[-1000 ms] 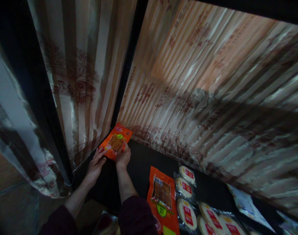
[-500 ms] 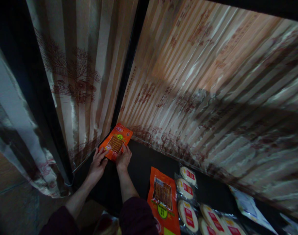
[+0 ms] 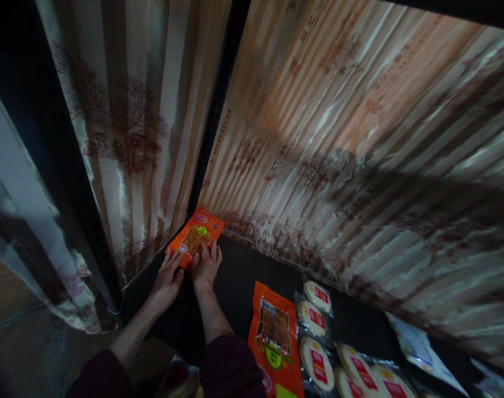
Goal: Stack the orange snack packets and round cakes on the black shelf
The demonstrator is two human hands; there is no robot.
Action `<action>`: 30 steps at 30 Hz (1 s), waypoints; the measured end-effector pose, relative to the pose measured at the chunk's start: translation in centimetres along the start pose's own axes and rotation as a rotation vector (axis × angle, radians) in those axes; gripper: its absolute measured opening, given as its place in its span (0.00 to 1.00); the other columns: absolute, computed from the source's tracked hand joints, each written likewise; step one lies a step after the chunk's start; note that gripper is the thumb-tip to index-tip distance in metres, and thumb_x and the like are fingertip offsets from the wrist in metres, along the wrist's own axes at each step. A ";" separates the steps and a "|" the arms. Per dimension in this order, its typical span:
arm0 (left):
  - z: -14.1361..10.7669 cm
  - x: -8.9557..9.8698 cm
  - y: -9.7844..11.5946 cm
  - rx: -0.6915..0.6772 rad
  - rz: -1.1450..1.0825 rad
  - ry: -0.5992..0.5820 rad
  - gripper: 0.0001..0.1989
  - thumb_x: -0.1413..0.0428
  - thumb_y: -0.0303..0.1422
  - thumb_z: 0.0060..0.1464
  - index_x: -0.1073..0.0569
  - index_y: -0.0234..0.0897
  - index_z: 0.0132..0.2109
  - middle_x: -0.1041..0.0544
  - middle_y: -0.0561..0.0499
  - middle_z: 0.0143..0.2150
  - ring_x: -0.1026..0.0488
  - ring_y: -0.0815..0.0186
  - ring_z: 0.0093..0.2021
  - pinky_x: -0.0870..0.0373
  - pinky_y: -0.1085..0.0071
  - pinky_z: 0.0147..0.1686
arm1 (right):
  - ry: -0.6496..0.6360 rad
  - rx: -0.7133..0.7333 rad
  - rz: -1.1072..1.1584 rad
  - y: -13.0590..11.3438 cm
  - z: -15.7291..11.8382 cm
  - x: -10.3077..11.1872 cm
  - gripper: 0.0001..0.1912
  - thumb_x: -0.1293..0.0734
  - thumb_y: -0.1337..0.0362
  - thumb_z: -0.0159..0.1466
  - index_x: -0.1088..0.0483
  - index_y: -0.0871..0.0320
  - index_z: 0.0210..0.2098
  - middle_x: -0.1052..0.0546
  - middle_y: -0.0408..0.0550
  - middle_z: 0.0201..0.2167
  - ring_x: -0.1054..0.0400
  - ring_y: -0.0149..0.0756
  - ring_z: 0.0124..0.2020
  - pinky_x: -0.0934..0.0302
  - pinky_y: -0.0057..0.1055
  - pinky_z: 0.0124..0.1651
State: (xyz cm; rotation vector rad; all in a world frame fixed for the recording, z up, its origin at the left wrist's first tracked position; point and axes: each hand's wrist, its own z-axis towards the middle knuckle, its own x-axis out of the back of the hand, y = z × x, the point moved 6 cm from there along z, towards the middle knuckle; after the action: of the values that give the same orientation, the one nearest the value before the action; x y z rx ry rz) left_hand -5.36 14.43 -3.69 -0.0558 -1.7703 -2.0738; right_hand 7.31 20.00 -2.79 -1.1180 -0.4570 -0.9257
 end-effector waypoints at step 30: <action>-1.8 0.0 2.8 -0.203 0.055 0.055 0.17 0.49 0.25 0.44 0.24 0.41 0.41 0.30 0.50 0.58 0.52 0.55 0.67 0.51 0.54 0.64 | -0.057 -0.039 0.115 -0.7 -2.5 3.6 0.18 0.39 0.73 0.56 0.26 0.59 0.44 0.35 0.54 0.59 0.49 0.42 0.63 0.50 0.44 0.61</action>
State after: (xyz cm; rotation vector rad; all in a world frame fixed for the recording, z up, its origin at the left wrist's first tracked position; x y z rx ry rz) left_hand -4.00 12.38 -1.42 -0.1035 -1.5046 -2.1868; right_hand 8.44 16.14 -0.76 -1.1963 -0.4174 -0.8068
